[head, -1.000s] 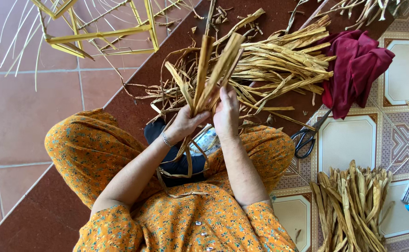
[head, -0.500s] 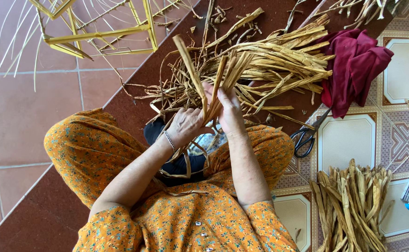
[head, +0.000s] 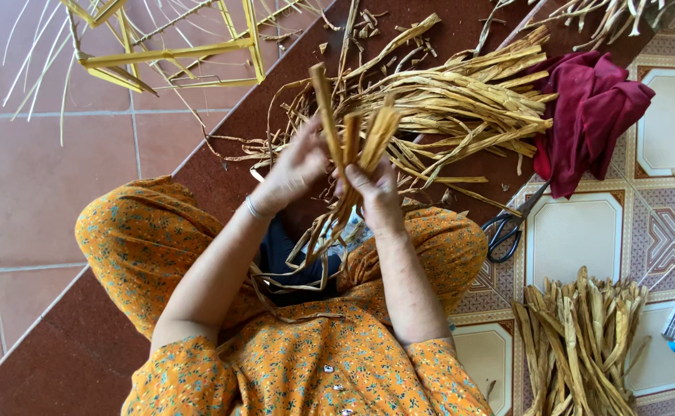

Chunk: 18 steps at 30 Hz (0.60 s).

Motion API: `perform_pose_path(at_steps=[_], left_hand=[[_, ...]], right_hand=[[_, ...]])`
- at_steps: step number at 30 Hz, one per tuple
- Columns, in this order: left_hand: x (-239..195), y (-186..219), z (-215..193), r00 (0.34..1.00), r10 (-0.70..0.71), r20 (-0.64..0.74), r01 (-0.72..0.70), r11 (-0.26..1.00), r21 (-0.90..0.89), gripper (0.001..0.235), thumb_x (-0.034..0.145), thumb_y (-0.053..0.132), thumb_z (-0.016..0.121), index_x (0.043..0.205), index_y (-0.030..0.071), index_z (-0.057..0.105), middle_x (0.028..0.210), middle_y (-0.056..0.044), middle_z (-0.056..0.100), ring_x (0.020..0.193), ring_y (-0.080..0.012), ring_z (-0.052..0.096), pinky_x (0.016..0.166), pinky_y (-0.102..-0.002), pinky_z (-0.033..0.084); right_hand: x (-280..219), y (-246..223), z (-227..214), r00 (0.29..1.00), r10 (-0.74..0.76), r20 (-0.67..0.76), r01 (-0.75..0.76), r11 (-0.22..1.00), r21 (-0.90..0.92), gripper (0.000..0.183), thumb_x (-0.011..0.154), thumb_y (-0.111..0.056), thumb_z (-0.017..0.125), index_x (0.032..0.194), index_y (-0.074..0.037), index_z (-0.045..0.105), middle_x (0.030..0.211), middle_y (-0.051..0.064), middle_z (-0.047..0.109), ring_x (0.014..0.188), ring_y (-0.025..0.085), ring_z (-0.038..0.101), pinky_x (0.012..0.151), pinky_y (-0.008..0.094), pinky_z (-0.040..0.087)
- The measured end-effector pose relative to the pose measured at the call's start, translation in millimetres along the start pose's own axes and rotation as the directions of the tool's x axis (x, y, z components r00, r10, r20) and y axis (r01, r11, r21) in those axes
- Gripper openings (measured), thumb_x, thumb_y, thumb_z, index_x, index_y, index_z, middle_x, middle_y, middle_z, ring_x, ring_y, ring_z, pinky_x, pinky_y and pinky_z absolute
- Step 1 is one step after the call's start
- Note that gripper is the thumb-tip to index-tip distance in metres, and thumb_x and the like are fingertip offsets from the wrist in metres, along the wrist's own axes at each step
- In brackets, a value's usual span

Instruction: The person sits on the floor and uses shears to cut bundles of dried plant stalks into shorter pieces. The person repeatedly gathers stalks, aligns them, and cuts them, placing the cut pieces aside.

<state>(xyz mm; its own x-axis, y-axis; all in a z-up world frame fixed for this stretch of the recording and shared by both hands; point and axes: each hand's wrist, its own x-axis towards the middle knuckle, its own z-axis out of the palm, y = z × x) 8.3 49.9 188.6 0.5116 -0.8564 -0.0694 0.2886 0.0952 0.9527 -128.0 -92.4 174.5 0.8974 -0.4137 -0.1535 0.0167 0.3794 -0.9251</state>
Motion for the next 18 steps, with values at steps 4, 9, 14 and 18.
perform_pose_path(at_steps=[4,9,14,18], left_hand=[[13.2,-0.6,-3.4,0.963,0.092,-0.252,-0.141,0.972,-0.186,0.032,0.111,0.023,0.058,0.133,0.001,0.053,0.116,-0.006,0.066,0.104,-0.0116,0.064,0.091,-0.030,0.058],[6.6,-19.1,1.8,0.965,0.063,-0.255,-0.089,0.992,-0.091,0.019,0.109,0.021,0.060,0.118,0.004,0.059,0.105,-0.002,0.067,0.095,-0.0078,0.063,0.085,-0.024,0.058],[-0.8,-21.6,18.4,0.971,-0.053,-0.234,0.048,0.998,-0.029,0.030,0.110,0.025,0.064,0.126,0.000,0.061,0.102,-0.002,0.060,0.088,-0.0088,0.051,0.076,-0.024,0.045],[-1.3,-8.3,18.8,0.992,-0.092,-0.092,0.075,0.983,-0.168,0.040,0.097,0.028,0.071,0.127,0.008,0.056,0.112,0.001,0.068,0.105,-0.0082,0.065,0.093,-0.025,0.057]], right_hand=[[-4.8,1.9,13.6,0.999,0.031,-0.024,-0.031,1.000,-0.003,0.047,0.093,-0.032,0.076,0.128,-0.006,0.057,0.104,0.009,0.073,0.084,0.018,0.072,0.075,0.037,0.065],[-2.9,8.4,11.4,0.985,0.038,-0.166,-0.038,0.999,0.001,0.051,0.092,-0.031,0.079,0.130,-0.004,0.058,0.116,0.010,0.072,0.109,0.020,0.069,0.105,0.041,0.057],[-2.5,13.2,11.2,0.978,-0.024,-0.205,0.011,0.998,-0.062,0.049,0.093,-0.026,0.075,0.132,-0.004,0.058,0.119,0.009,0.070,0.113,0.020,0.067,0.109,0.045,0.055],[-5.4,15.3,13.5,0.992,-0.025,-0.124,0.000,0.981,-0.194,0.045,0.100,-0.029,0.069,0.135,-0.004,0.058,0.117,0.011,0.069,0.110,0.022,0.068,0.106,0.047,0.060]])
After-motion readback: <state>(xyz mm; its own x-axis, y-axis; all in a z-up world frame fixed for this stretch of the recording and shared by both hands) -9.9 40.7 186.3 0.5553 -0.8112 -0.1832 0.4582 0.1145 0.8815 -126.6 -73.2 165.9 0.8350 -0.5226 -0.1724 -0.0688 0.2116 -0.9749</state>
